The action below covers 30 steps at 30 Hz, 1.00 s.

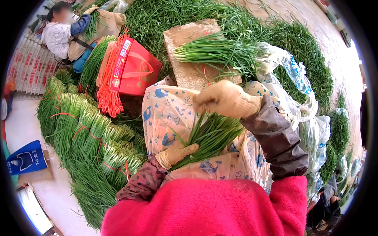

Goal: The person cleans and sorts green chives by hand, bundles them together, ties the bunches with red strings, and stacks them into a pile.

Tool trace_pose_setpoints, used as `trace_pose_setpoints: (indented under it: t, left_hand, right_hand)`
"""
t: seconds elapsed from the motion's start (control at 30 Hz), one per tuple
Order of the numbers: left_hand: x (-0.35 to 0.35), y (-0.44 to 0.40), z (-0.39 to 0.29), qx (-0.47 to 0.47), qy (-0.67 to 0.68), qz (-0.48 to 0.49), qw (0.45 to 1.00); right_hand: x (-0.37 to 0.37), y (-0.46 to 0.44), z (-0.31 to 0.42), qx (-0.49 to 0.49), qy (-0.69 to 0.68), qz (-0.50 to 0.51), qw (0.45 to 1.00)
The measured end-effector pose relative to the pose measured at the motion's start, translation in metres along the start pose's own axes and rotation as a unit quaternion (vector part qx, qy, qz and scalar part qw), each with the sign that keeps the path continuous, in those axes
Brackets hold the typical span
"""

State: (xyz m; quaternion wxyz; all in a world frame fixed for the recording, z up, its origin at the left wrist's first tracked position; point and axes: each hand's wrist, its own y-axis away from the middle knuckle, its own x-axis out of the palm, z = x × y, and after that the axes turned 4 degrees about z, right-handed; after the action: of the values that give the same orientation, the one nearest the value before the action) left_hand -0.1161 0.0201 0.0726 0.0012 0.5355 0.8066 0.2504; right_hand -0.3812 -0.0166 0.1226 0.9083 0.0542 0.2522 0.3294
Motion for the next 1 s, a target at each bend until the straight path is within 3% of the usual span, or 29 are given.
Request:
trace_pose_setpoints:
  t: [0.07,0.1,0.17,0.2,0.23,0.3,0.37,0.4,0.47,0.53,0.57,0.67,0.73,0.77,0.8,0.83,0.87,0.9,0.93,1.0]
  left_hand:
    - [-0.001,0.001,0.007,-0.026,0.050,0.007,0.998]
    - [-0.003,0.001,0.008,-0.026,0.052,0.008,0.998]
    - [-0.006,0.000,0.001,-0.069,-0.047,0.034,0.996]
    - [-0.009,0.000,0.014,-0.069,-0.047,0.033,0.996]
    - [-0.014,0.000,0.037,-0.056,-0.054,0.012,0.997]
    - [-0.015,0.000,0.051,-0.042,-0.060,-0.010,0.997]
    - [-0.011,-0.001,0.047,-0.036,-0.002,-0.035,0.999]
    - [-0.008,-0.001,0.043,-0.035,0.019,-0.042,0.998]
    - [-0.004,-0.004,0.021,-0.049,0.117,-0.004,0.992]
    - [-0.002,-0.008,0.021,-0.027,0.063,-0.009,0.998]
    - [-0.002,-0.009,0.020,-0.002,0.008,-0.017,1.000]
    - [-0.002,-0.006,0.013,-0.023,-0.004,-0.001,1.000]
    - [-0.003,-0.005,0.017,-0.038,0.017,0.005,0.999]
    - [-0.004,-0.005,0.020,-0.051,0.035,0.012,0.998]
    - [-0.006,-0.005,0.021,-0.049,0.036,0.015,0.998]
    - [-0.007,-0.005,0.022,-0.025,-0.064,-0.004,0.998]
    - [-0.007,-0.004,0.022,0.000,-0.165,-0.023,0.986]
    - [-0.007,-0.004,0.025,0.000,-0.165,-0.022,0.986]
    - [-0.007,-0.004,0.026,0.017,-0.190,-0.030,0.981]
    - [-0.006,-0.003,0.026,0.036,-0.215,-0.033,0.975]
  right_hand:
    - [0.000,-0.005,-0.011,-0.030,-0.090,-0.245,0.965]
    - [-0.004,-0.008,-0.016,-0.029,-0.213,-0.310,0.926]
    - [-0.032,0.000,-0.007,0.102,-0.312,-0.422,0.845]
    - [-0.040,0.001,-0.023,0.126,-0.291,-0.473,0.822]
    - [-0.045,0.005,-0.042,0.180,-0.094,-0.500,0.842]
    - [-0.047,0.010,-0.044,0.226,0.110,-0.504,0.826]
    - [-0.041,0.021,0.000,0.291,0.123,-0.232,0.920]
    - [-0.037,0.023,0.013,0.255,0.122,-0.134,0.950]
    - [-0.018,0.017,0.011,0.179,0.157,-0.034,0.971]
    - [0.003,0.004,0.005,0.151,0.163,-0.005,0.975]
    - [0.008,-0.002,0.004,0.163,0.096,0.033,0.981]
    - [0.021,-0.007,-0.001,0.181,-0.004,-0.059,0.982]
    - [0.015,-0.001,-0.006,0.198,-0.098,-0.211,0.952]
    - [0.008,-0.001,-0.016,0.119,-0.150,-0.323,0.927]
    - [-0.011,0.006,-0.026,0.080,-0.186,-0.375,0.905]
    - [-0.030,0.015,-0.022,0.051,-0.232,-0.459,0.856]
    - [-0.046,0.023,-0.001,0.095,-0.283,-0.560,0.773]
    - [-0.061,0.028,-0.033,0.032,-0.268,-0.591,0.761]
    - [-0.068,0.036,-0.038,0.061,-0.169,-0.560,0.809]
    - [-0.065,0.044,-0.051,0.134,-0.064,-0.378,0.914]
